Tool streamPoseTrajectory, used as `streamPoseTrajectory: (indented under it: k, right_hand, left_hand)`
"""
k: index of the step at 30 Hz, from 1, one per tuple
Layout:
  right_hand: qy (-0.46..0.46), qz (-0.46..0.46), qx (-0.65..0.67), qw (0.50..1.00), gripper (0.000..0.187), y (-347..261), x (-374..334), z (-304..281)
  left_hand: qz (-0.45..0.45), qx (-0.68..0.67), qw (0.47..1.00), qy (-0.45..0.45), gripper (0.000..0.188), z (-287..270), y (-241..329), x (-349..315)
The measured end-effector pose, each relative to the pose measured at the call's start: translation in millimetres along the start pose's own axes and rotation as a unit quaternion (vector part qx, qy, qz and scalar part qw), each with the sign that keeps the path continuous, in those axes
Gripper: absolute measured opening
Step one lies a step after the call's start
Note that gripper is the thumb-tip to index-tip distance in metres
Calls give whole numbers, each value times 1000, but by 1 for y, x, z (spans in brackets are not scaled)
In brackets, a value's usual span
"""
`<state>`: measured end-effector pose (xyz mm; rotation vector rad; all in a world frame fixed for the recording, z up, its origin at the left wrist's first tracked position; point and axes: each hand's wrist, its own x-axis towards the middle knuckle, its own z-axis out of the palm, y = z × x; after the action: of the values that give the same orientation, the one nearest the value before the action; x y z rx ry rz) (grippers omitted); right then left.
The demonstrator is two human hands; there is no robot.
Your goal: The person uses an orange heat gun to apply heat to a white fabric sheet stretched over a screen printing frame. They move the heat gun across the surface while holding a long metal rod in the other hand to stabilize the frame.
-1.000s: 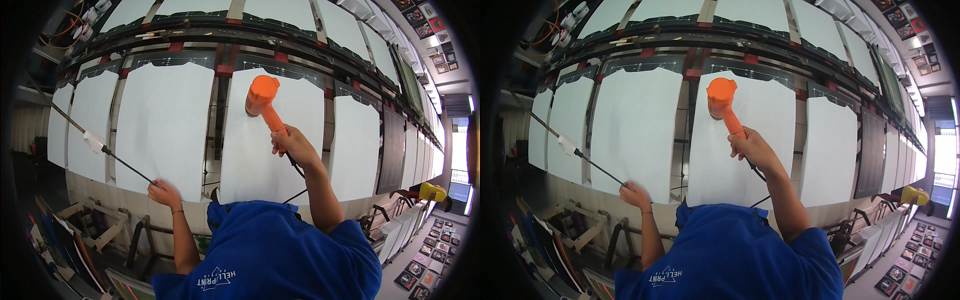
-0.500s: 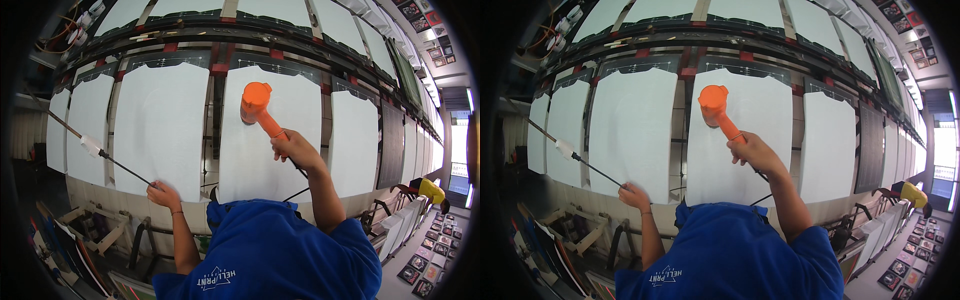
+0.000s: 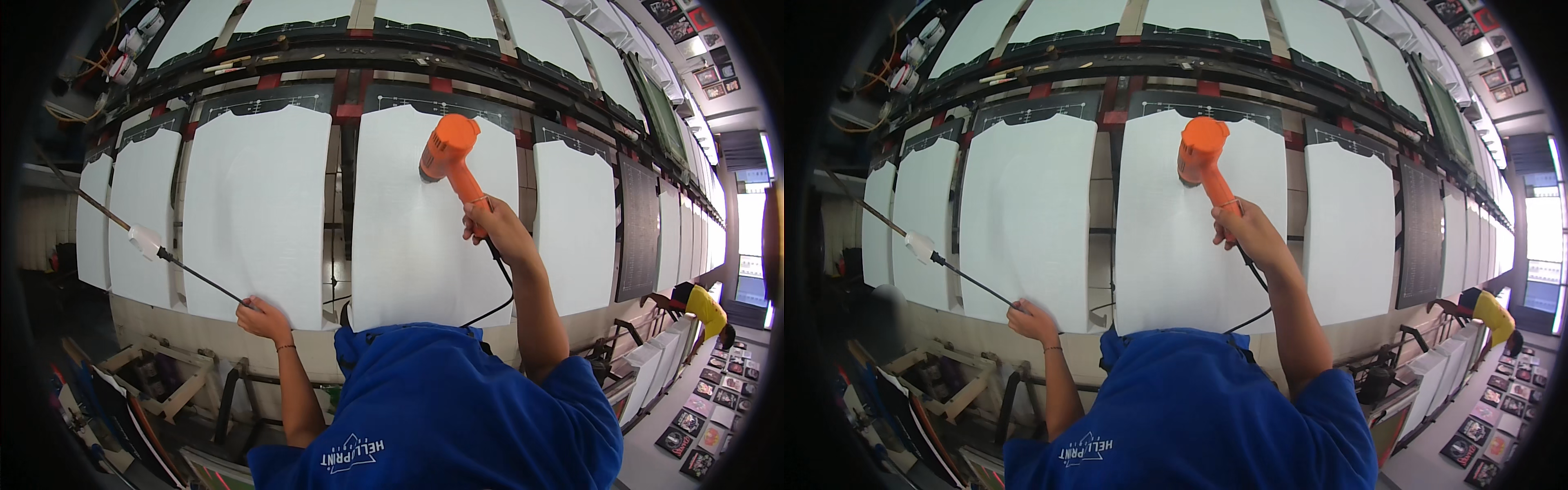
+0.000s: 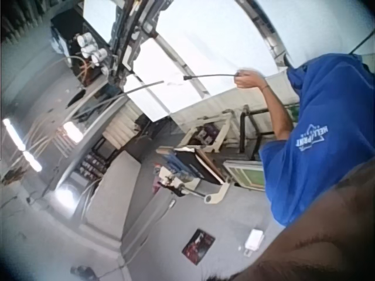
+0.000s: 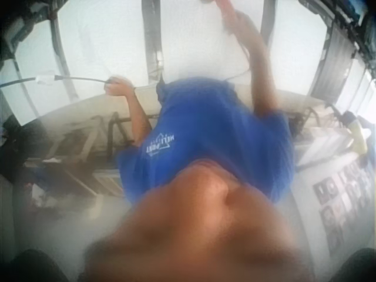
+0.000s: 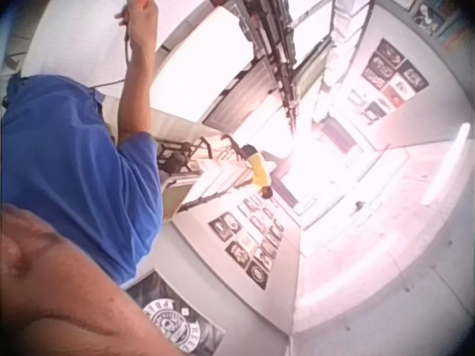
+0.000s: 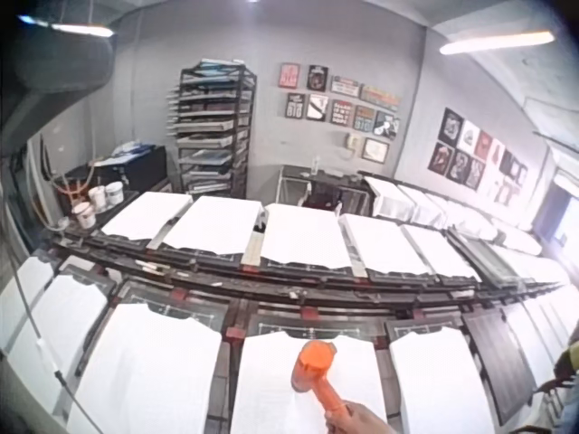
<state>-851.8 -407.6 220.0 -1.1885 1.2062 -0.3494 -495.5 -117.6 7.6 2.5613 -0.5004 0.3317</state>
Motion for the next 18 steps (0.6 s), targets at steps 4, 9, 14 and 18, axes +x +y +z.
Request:
streamPoseTrajectory:
  k: [4, 9, 14, 18]
  right_hand:
    - [1, 9, 20, 1000, 29, -3, 8, -14]
    - [4, -11, 15, 1000, 31, 1, 16, -15]
    - [-1, 15, 25, 1000, 33, -4, 13, -28]
    - [33, -20, 1, 999, 34, -2, 21, -22]
  left_hand:
    - [-5, 18, 1000, -3, 28, -1, 1, 2]
    - [2, 30, 1000, -1, 27, -2, 3, 2]
    - [-3, 13, 1000, -1, 27, 2, -1, 1]
    - [-1, 2, 1000, -4, 27, 0, -1, -1]
